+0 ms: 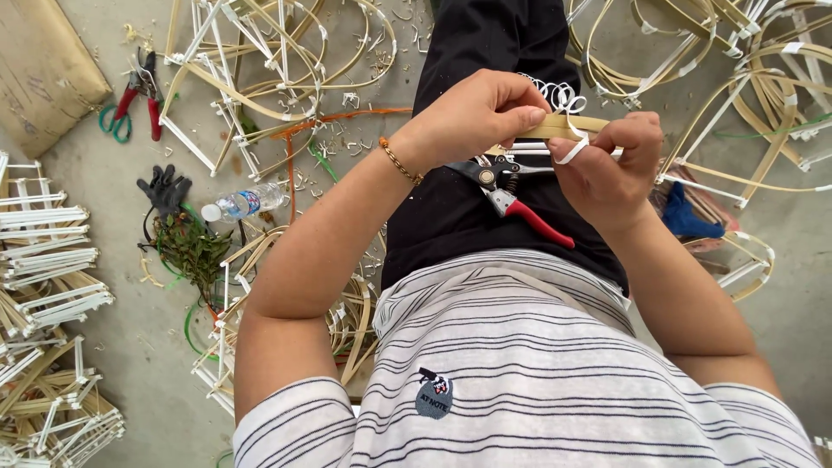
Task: Assembling and securing curved bamboo strips and white plastic components using pliers and string.
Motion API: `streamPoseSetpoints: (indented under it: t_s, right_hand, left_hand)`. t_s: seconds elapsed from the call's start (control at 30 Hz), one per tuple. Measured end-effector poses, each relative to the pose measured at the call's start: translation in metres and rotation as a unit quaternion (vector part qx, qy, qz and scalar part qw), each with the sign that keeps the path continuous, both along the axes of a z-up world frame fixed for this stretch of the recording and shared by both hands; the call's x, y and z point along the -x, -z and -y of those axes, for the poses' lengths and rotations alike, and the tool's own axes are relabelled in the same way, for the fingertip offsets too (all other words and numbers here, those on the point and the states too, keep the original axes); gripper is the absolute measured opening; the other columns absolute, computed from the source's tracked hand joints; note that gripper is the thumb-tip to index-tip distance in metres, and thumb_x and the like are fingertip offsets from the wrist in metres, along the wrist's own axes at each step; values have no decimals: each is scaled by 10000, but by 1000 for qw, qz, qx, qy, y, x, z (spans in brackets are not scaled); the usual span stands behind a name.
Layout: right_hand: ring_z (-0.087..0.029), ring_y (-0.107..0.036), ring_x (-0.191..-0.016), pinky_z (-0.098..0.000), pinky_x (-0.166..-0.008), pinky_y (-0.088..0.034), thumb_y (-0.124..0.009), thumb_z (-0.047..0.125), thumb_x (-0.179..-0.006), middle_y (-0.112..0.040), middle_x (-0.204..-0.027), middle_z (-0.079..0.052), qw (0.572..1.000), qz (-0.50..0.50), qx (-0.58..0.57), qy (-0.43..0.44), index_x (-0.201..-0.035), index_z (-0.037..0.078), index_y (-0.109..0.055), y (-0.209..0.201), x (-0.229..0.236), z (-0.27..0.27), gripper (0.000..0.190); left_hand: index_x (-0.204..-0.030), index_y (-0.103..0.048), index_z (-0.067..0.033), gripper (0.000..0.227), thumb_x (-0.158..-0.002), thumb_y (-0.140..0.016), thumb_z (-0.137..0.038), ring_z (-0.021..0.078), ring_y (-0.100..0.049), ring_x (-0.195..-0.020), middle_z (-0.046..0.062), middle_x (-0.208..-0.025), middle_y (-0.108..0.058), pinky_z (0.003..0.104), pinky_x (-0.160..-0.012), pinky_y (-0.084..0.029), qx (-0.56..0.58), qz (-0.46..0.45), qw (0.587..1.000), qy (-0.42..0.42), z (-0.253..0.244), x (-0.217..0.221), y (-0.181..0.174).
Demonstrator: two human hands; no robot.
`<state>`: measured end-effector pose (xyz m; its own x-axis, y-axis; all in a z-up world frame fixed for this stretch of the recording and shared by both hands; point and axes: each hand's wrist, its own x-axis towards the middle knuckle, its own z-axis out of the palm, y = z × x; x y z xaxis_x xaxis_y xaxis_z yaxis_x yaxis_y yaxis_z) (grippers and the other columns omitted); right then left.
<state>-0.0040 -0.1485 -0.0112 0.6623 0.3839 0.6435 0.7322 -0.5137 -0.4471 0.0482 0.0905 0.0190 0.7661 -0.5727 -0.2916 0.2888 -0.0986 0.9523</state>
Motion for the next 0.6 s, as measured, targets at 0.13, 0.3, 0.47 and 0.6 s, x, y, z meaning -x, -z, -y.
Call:
streamPoseSetpoints:
  t_s: [0.13,0.3,0.47,0.6]
  right_hand:
    - [-234,-483,-917,-374,-785,-400,-925,-7,-886,-461,-1040,-51,998,37,-30,-29,-1050,190,-729,4,-6,-2,323]
    - [-230,-510,-893,-387,-805,-422,-905,0,-870,-540,-1033,-31,996,36,-46,-60,-1064,175,-715,7,-9,2,323]
    - [-230,-521,-872,-373,-781,-438,-893,-3,-887,-570,-1010,-23,998,32,-38,-48,-1059,161,-729,3,-13,1,289]
    - [-219,-541,-859,-335,-729,-469,-899,13,-898,-559,-991,-29,998,15,-47,-30,-1037,151,-731,0,-14,-3,258]
  left_hand:
    - [-1100,-736,-22,171,-1046,-640,-153,17,-540,-701,-40,-824,-651,215,-631,-502,20,27,999,4,0,2,7]
    - [-1147,-755,-38,168,-1033,-667,-125,12,-566,-735,-37,-867,-694,208,-657,-501,16,72,997,-29,1,8,9]
    - [-1194,-771,-87,204,-1011,-690,-128,30,-536,-713,-19,-862,-712,224,-636,-471,-21,71,995,-60,4,15,-3]
    - [-1310,-706,-118,261,-1055,-710,-175,112,-660,-905,21,-1052,-734,281,-790,-556,-32,283,957,-63,-3,20,1]
